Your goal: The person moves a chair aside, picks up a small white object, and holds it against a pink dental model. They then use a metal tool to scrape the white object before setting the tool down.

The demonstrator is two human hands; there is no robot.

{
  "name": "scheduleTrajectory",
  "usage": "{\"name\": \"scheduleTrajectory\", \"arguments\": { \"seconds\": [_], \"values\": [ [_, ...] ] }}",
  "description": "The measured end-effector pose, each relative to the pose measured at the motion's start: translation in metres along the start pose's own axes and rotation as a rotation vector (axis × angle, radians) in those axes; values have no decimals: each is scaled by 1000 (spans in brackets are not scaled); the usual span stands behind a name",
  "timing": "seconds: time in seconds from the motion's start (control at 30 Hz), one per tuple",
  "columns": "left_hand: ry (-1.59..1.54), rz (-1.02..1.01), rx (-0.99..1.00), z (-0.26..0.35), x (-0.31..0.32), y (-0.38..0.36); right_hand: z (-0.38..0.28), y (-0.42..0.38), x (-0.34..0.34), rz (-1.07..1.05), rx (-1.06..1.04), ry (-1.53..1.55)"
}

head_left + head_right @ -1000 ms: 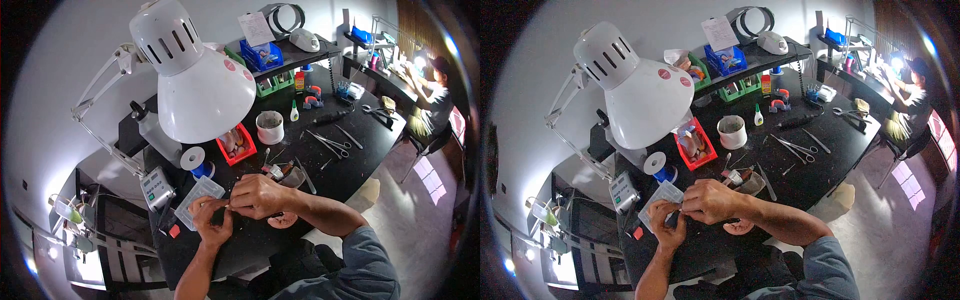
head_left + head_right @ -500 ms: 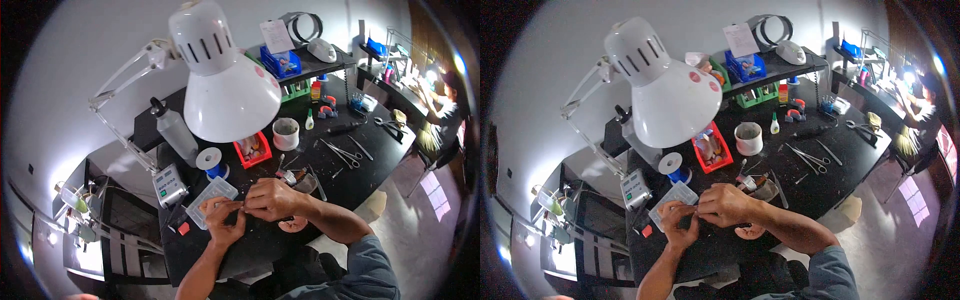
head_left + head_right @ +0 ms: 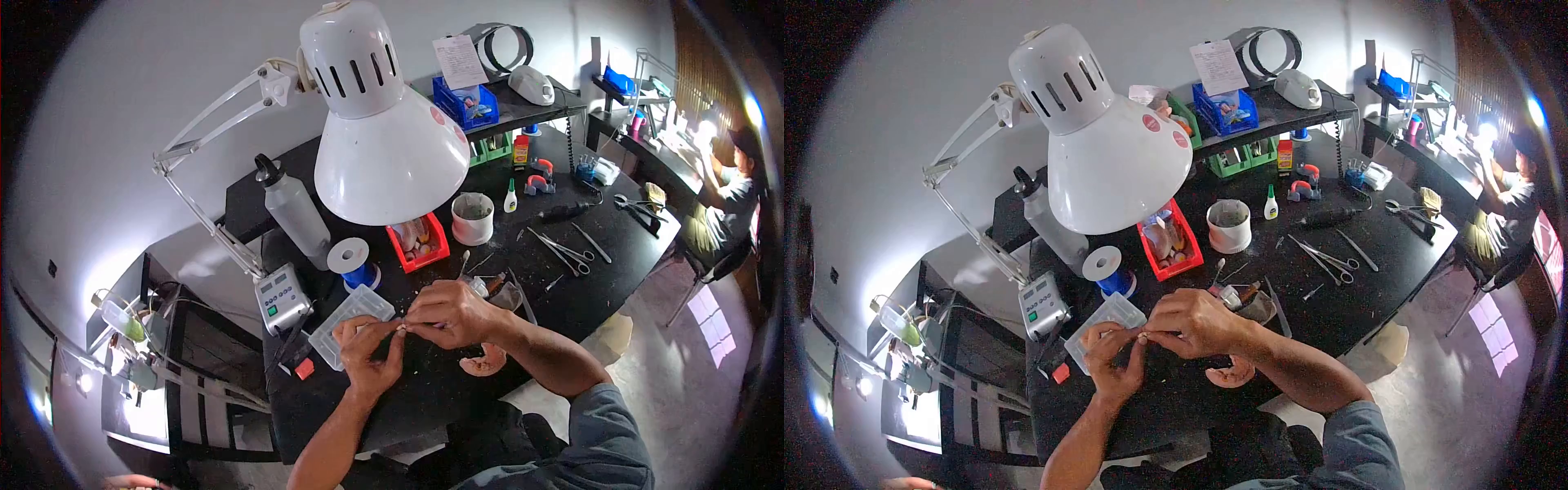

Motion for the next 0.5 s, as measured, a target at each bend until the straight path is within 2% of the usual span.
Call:
{"name": "scheduleTrajectory", "arguments": {
  "seconds": [0.3,0.5],
  "values": [
    [-24,31,24,1,-2,2,5,-3,4,-5,38,-24],
    [-61,46,-27,-1,-3,1,5,-3,3,26,19,-47]
  ]
}}
Point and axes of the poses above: each hand's wrist, its own y-axis towards the middle knuckle, its own x-axis out of the palm, z = x × y, the point moved 6 cm from there along y, towards the middle knuckle, and after that the axes turned 13 degrees about -z, right-handed, at the moved point
